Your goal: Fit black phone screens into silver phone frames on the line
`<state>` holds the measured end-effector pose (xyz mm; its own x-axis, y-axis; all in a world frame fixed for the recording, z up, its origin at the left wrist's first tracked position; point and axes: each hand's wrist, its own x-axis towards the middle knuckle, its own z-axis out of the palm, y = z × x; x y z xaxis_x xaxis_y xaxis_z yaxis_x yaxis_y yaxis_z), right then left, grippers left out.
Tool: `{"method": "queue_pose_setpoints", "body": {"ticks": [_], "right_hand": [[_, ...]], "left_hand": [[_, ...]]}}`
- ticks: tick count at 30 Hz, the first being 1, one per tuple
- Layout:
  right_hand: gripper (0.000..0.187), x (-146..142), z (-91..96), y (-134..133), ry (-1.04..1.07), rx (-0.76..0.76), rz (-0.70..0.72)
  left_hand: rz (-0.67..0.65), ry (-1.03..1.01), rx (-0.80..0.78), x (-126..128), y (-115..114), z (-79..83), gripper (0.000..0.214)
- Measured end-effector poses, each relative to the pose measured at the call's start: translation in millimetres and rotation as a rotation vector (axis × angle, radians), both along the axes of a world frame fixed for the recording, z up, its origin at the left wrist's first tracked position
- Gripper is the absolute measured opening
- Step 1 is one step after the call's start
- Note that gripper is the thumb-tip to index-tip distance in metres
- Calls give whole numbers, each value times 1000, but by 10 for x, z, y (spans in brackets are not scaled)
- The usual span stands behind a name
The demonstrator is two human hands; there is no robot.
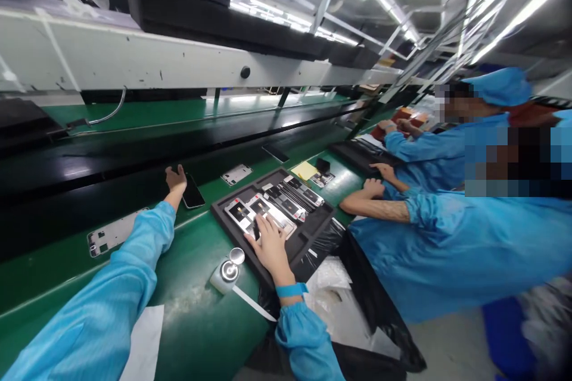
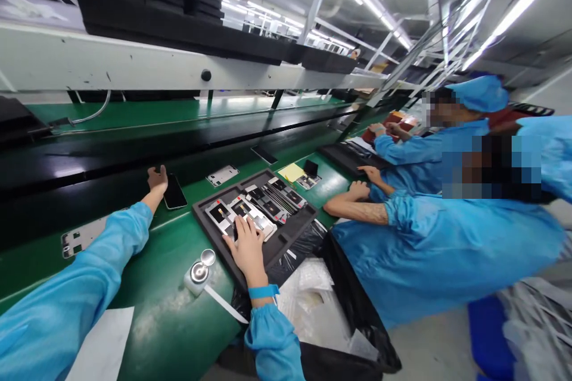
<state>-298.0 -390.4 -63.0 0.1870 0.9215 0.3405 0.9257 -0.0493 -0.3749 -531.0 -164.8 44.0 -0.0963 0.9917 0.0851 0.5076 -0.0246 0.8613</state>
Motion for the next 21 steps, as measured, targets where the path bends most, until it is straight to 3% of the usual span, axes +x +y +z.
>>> {"method": "queue_pose_setpoints", "body": {"ticks": [4,8,12,17,21], "right_hand": [[54,86,-46,-27,-23,28,32],[60,118,-40,-53,1,92,15],[72,103,-29,-73,67,96,-44],[70,86,-6,-51,112,66,-120],[54,69,68,-46,300,63,-213]], "left_hand": [[20,279,-103,384,245,-237,59],[-248,435,-108,971,374,-427,82],[-434,474,-92,1334,421,-543,65],[-484,357,39,1313,430,-499,50],[-452,139,139,981,361,-302,50]]}}
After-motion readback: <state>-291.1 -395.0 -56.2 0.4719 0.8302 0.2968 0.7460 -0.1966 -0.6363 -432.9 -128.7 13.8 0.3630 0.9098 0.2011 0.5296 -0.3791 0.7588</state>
